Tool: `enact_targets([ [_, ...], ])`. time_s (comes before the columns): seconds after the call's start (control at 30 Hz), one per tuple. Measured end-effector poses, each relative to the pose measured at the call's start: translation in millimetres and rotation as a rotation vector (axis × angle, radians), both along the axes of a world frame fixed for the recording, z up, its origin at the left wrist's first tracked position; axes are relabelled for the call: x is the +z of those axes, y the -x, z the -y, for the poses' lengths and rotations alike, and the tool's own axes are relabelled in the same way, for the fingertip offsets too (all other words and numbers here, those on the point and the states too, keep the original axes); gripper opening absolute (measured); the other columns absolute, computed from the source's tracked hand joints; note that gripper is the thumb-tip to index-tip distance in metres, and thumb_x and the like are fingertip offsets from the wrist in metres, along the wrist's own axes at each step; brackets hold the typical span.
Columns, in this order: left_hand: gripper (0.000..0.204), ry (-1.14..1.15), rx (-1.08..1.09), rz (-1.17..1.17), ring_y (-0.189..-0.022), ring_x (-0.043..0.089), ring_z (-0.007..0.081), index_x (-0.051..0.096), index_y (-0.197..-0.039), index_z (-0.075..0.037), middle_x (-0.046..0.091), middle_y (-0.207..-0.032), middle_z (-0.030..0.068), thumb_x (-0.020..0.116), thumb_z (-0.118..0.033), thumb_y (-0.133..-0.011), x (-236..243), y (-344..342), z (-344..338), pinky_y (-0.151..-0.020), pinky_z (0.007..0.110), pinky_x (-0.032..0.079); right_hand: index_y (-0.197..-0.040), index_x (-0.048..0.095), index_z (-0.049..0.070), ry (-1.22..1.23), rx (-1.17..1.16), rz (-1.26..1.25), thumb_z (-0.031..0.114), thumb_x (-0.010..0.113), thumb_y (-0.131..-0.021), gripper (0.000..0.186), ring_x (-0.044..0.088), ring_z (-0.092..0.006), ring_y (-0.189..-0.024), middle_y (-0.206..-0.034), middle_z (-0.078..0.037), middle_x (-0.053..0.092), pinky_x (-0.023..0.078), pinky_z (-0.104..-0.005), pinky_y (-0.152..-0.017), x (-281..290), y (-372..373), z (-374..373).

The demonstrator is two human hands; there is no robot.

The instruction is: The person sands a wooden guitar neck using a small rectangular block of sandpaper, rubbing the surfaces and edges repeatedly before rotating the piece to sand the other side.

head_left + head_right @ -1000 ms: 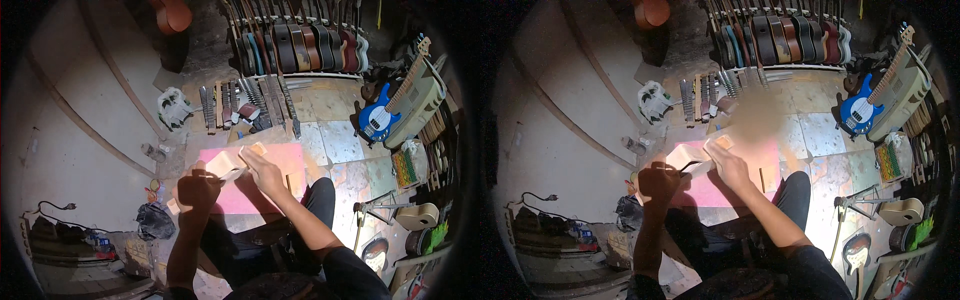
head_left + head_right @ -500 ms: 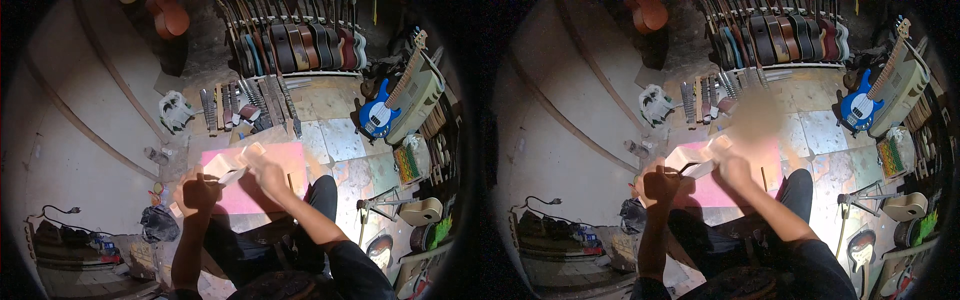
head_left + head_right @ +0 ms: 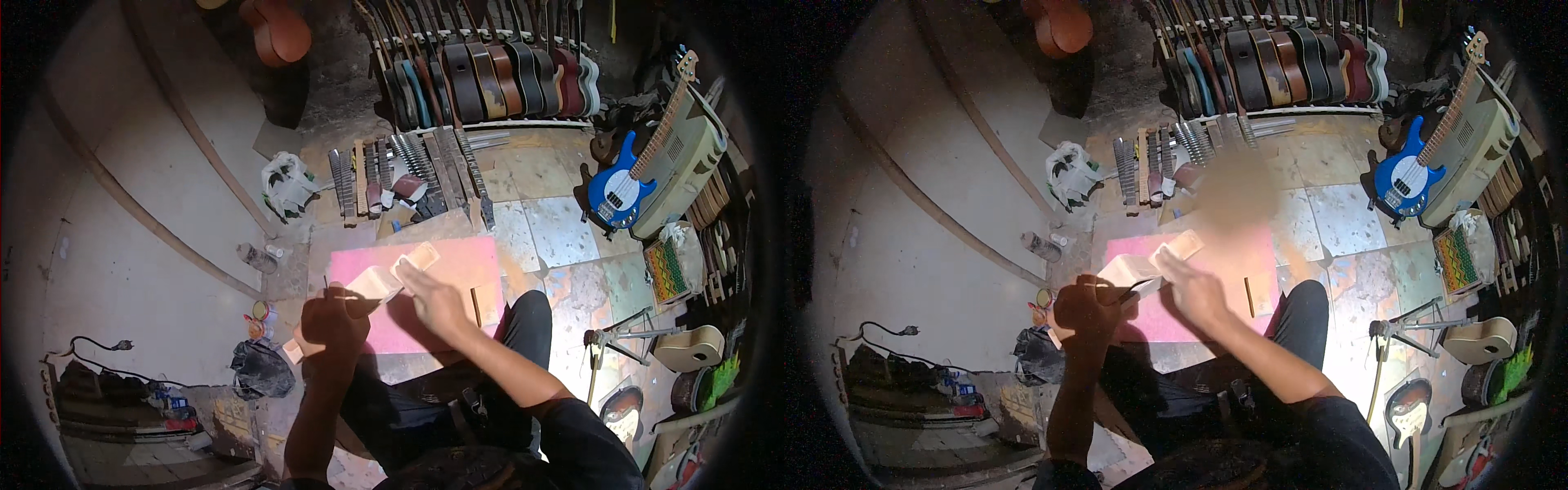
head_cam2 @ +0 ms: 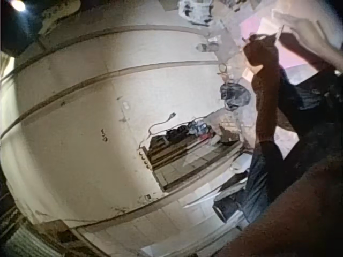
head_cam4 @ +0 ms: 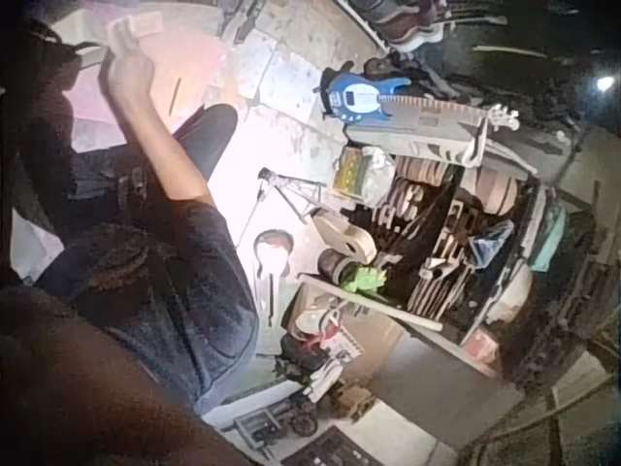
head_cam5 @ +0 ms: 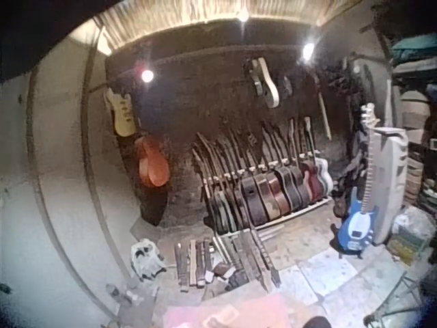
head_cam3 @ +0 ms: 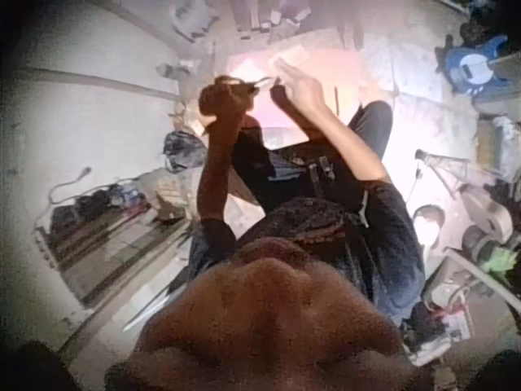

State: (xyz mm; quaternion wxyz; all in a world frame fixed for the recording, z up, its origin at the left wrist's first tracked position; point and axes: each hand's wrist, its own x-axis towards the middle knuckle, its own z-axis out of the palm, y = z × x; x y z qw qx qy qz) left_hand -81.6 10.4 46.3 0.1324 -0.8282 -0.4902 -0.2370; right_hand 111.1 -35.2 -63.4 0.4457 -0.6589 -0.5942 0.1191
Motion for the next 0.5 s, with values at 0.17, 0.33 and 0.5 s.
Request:
enact_targets([
  [0.17,0.030,0.141,-0.054,0.026,-0.087,0.069,0.0340,0.063,-0.099,-0.010,0.068,-0.092,0.0086,0.080,-0.020,-0.075,7.9,-4.4,21.6,-0.072,0.048,0.057,-0.143,0.064,0.010,-0.040,-0.045,0.038,0.004,0.063,-0.088,0.055,0.069,-0.0362,-0.117,-0.144,-0.017,0.063,0.059,-0.0445,-0.096,-15.3,-16.2,-2.8],
  [0.33,0.025,0.238,-0.009,-0.101,-0.090,0.067,0.0322,0.061,-0.100,-0.012,0.061,-0.090,0.0081,0.074,-0.015,-0.078,18.7,-14.6,43.1,-0.072,0.046,0.058,-0.142,0.064,0.008,0.118,-0.028,-0.007,0.000,0.063,-0.088,0.055,0.064,-0.0355,-0.126,-0.146,-0.019,0.061,0.054,-0.0415,-0.105,-23.6,-42.0,11.0],
  [0.5,0.029,0.170,-0.104,-0.109,-0.090,0.067,0.0310,0.065,-0.106,-0.011,0.061,-0.093,0.0076,0.073,-0.015,-0.078,10.5,-11.7,65.8,-0.072,0.044,0.057,-0.142,0.064,0.008,-0.005,0.153,-0.084,-0.001,0.062,-0.091,0.052,0.064,-0.0354,-0.129,-0.144,-0.021,0.061,0.053,-0.0395,-0.109,12.7,-9.0,50.2],
])
